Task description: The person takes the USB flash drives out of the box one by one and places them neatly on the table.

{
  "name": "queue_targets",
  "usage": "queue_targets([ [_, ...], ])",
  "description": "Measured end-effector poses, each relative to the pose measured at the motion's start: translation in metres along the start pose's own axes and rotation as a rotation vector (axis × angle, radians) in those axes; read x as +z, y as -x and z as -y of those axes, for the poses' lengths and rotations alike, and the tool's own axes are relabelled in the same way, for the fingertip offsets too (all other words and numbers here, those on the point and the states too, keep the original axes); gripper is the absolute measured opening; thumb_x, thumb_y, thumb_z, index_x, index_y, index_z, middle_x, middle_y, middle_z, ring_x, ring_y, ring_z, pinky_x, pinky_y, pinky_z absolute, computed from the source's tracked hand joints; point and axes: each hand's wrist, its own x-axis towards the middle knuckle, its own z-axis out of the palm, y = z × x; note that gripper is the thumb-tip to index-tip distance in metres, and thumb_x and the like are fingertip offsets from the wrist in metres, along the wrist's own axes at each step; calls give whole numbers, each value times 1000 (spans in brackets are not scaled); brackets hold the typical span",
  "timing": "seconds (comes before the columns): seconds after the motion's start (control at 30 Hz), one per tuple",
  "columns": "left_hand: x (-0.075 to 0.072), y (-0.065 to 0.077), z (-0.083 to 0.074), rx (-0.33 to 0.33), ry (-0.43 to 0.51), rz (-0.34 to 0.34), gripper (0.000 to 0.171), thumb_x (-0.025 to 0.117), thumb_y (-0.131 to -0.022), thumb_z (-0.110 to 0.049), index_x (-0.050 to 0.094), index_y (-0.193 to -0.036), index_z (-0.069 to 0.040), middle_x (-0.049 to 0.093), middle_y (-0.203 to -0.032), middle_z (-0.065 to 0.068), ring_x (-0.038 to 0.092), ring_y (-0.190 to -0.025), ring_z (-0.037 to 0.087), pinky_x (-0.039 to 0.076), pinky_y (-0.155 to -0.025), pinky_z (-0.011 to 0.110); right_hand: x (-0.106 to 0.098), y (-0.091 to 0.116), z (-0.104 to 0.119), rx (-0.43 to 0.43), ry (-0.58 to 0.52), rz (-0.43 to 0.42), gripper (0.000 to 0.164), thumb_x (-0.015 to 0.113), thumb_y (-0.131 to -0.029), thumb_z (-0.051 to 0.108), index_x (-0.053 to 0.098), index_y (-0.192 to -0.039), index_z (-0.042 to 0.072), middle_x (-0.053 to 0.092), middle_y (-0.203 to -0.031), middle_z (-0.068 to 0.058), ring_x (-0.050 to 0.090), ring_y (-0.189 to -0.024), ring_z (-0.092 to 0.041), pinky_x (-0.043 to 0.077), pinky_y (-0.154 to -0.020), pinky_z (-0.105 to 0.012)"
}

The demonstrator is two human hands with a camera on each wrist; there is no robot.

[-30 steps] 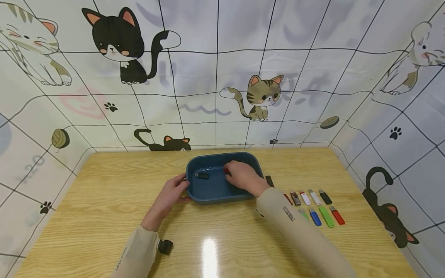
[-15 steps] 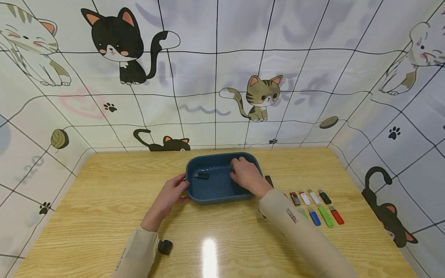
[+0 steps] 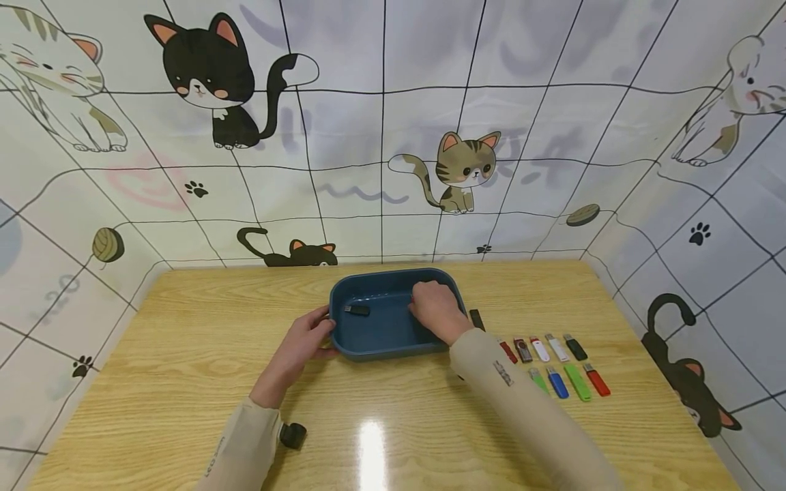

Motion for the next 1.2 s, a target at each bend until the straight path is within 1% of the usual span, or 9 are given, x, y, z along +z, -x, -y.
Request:
queue_targets([
  [0.17, 1, 0, -1, 2, 2, 2, 53, 45, -108, -14, 37, -158, 4, 49, -151, 28, 60, -124, 39, 62, -88, 47, 2, -1, -1, 8, -1, 7, 52, 71, -98, 11, 38, -59, 15, 29, -54, 2, 35, -48, -14, 29, -48, -30],
  [0.37, 1, -1, -1, 4, 3, 1, 53, 46, -108, -14, 37, -157, 4, 49, -150, 29, 60, -125, 40, 62, -88, 47, 3, -1, -2, 12, -15, 16, 50, 67, -100, 8, 36, -61, 15, 27, -55, 1, 30, -48, -15, 26, -48, -30],
  [0.63, 1, 0, -1, 3, 7, -1, 53, 46, -108, -14, 37, -157, 4, 47, -152, 29, 59, -127, 41, 61, -89, 47, -3, 3, -2, 49, -87, 16, 50, 68, -100, 12, 38, -60, 14, 30, -55, 0, 32, -48, -15, 28, -49, -29],
  [0.77, 1, 0, -1, 3, 4, -3, 53, 46, -108, -14, 36, -158, 4, 46, -153, 29, 58, -128, 41, 61, -89, 47, -7, 7, -3, 67, -100, 17, 52, 68, -101, 16, 39, -58, 14, 30, -55, 0, 33, -48, -16, 27, -49, -29],
  [0.87, 0, -1, 0, 1, 3, -6, 54, 46, -108, -15, 37, -158, 3, 46, -153, 28, 58, -128, 41, 61, -89, 47, -10, 10, -4, 64, -106, 5, 50, 69, -100, 17, 43, -58, 13, 33, -56, 0, 34, -49, -16, 28, -50, -29],
  [0.97, 0, 0, 0, 1, 0, -7, 54, 46, -108, -15, 37, -158, 3, 47, -153, 28, 58, -127, 40, 61, -89, 47, -14, 13, -5, 62, -121, -1, 44, 69, -100, 18, 48, -62, 11, 37, -58, -1, 37, -50, -16, 29, -50, -28],
  [1.13, 0, 0, 0, 3, -4, -5, 54, 46, -108, -16, 37, -158, 3, 47, -152, 28, 59, -126, 40, 61, -89, 47, -22, 20, -7, 55, -153, -29, 33, 71, -99, 17, 58, -70, 9, 44, -62, -2, 41, -54, -17, 30, -52, -28],
  [1.2, 0, 0, -1, 3, -1, -6, 54, 46, -108, -15, 37, -158, 3, 48, -152, 28, 59, -126, 40, 61, -89, 47, -25, 23, -8, 54, -161, -40, 25, 72, -98, 17, 63, -77, 7, 48, -65, -2, 44, -56, -17, 32, -52, -28],
])
